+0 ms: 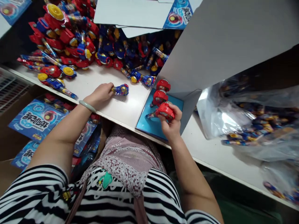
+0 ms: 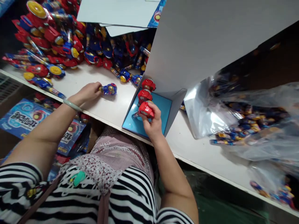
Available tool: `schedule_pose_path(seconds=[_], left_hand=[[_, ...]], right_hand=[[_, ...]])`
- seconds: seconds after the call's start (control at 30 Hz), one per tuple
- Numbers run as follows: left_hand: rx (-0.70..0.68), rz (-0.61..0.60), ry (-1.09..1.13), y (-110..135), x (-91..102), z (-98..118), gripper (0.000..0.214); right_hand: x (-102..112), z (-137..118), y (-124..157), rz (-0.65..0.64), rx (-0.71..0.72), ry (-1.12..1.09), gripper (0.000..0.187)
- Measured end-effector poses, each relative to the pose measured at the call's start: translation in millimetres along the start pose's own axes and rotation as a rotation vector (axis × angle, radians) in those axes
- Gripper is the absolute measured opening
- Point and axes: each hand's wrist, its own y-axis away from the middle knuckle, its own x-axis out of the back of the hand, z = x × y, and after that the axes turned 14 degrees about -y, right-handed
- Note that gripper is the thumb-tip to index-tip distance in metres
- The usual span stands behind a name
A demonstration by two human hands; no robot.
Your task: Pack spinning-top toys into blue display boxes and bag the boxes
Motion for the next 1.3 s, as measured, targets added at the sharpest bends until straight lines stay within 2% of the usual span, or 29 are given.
schedule_pose_path(seconds=[0.07,0.13,0.23,0.3,0.4,0.47,0.53,0.57,0.6,0.63,0.73,0.8,0.87,0.97,1.1,1.2,1.3], left_hand=[[0.067,0.058,0.244,10.2,3.5,10.9,0.022],[0.096,0.136,0.546,21.2,5.7,25.8,0.031],[0.05,0.23,0.855,36.9,7.3,52.3,0.035],[-0.027,0.241,0.94,46.8,9.5,73.3,0.029],[-0.218,0.235,0.907,58.8,18.1,115.2,0.023],[-0.419,0.243,0.795,59.7,27.6,147.0,0.023],[-0.614,0.231,0.711,49.4,37.9,170.3,0.029],[-0.66,0.238,0.697,39.0,42.3,174.8,0.032],[-0.646,0.267,0.693,25.0,45.4,173.4,0.036],[-0.566,0.317,0.686,7.7,46.7,166.4,0.039],[-0.126,0.442,0.544,-53.9,37.8,126.0,0.04],[0.029,0.331,0.335,-88.9,24.4,103.8,0.047],[0.079,0.182,0.146,-108.5,10.6,97.7,0.061],[0.125,0.038,-0.05,-111.4,-4.0,112.2,0.072],[0.169,0.044,-0.138,-102.1,-12.7,126.8,0.062],[0.153,0.093,-0.067,-96.7,-14.4,111.6,0.053],[0.103,0.221,0.113,-89.2,-14.7,77.2,0.044]], right_hand=[[0.0,0.1,-3.3,-0.041,0.03,0.001,0.05],[2.3,0.5,-8.4,-0.148,0.011,-0.012,0.048],[5.1,0.2,-12.7,-0.37,-0.089,-0.034,0.043],[6.6,-7.7,-13.0,-0.438,-0.124,0.034,0.047],[9.2,-36.6,-16.6,-0.3,-0.048,0.168,0.074],[11.4,-59.2,-25.2,-0.181,0.023,0.154,0.091],[17.7,-73.4,-39.2,-0.079,0.059,0.136,0.089],[23.6,-74.7,-47.3,-0.021,0.07,0.159,0.085],[31.8,-71.5,-55.4,0.052,0.084,0.201,0.08],[41.7,-64.0,-62.8,0.13,0.093,0.249,0.077],[71.7,-22.7,-77.1,0.255,0.081,0.307,0.072],[80.3,9.4,-79.9,0.214,0.027,0.26,0.065],[77.4,34.4,-80.1,0.152,-0.049,0.214,0.06],[67.3,48.3,-79.6,0.056,-0.161,0.214,0.057],[74.1,41.5,-79.8,-0.045,-0.201,0.232,0.057],[87.5,40.0,-80.3,-0.053,-0.185,0.227,0.058],[93.8,42.8,-80.0,-0.1,-0.147,0.218,0.057]])
